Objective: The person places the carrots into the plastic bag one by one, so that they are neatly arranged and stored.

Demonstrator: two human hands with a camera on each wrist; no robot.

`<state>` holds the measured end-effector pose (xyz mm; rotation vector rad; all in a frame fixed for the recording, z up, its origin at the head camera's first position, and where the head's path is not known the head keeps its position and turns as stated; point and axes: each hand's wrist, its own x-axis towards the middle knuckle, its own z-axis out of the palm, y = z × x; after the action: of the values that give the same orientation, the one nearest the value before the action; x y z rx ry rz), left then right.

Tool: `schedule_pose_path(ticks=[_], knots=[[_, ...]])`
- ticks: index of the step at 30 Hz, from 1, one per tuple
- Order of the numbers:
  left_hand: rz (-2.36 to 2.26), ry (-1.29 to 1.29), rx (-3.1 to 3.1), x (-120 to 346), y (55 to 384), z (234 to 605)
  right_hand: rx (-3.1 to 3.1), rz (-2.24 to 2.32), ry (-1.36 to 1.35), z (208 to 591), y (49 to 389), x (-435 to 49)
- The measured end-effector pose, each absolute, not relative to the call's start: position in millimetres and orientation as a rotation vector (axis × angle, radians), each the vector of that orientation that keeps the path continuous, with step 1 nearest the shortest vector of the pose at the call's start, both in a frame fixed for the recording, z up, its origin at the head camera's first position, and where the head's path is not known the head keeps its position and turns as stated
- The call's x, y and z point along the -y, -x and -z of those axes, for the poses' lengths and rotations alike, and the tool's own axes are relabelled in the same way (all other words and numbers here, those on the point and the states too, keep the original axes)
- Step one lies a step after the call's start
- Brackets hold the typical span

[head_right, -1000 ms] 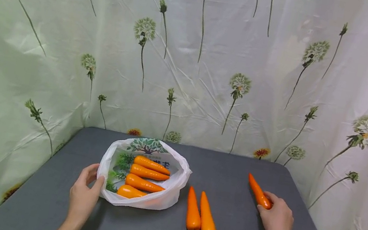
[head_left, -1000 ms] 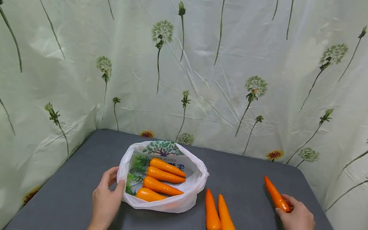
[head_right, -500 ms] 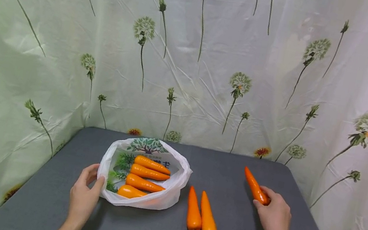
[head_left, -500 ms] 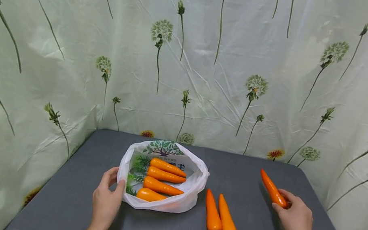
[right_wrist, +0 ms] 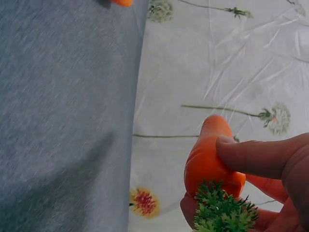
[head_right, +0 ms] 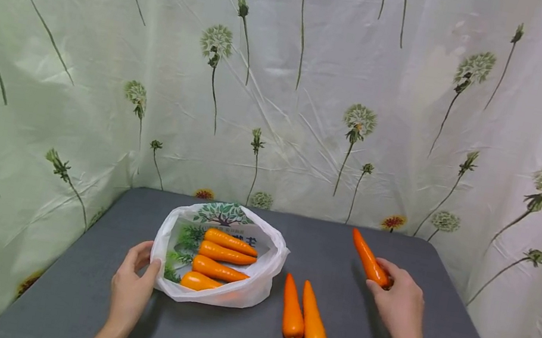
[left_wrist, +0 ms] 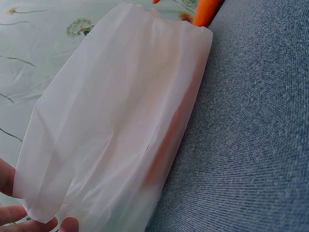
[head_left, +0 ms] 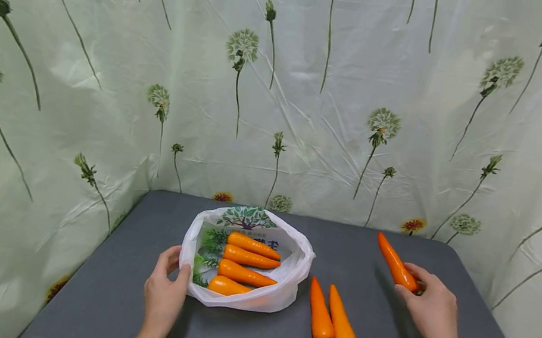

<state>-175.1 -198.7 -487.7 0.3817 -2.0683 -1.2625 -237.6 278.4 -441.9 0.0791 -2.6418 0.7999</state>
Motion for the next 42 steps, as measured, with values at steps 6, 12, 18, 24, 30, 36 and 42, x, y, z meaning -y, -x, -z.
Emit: schedule_pose_path(ticks=[6,12,18,24,30,36,42], knots=[[1.268,-0.384,2.071,199.0,175.0,489.6,2.622,-0.847,-0.125,431.9,236.5,-266.8],[1.274,-0.376,2.071,199.1,175.1,488.0,2.662,-0.842,-0.145,424.7,240.1,-255.9],[1.278,-0.362,2.05,198.4,175.3,486.6,2.671,-0.822,-0.204,419.1,245.4,-244.2],[1.284,-0.358,2.043,198.8,174.6,486.1,2.668,-0.835,-0.304,414.3,246.8,-229.7],[1.288,-0.345,2.055,198.9,173.8,486.4,2.73,-0.973,-0.311,400.9,245.0,-212.7],[1.279,-0.331,2.056,199.7,174.3,486.3,2.733,-1.072,-0.347,388.4,244.9,-193.9],[1.275,-0.329,2.051,200.1,174.6,487.7,2.694,-1.064,-0.411,382.7,245.7,-175.8]])
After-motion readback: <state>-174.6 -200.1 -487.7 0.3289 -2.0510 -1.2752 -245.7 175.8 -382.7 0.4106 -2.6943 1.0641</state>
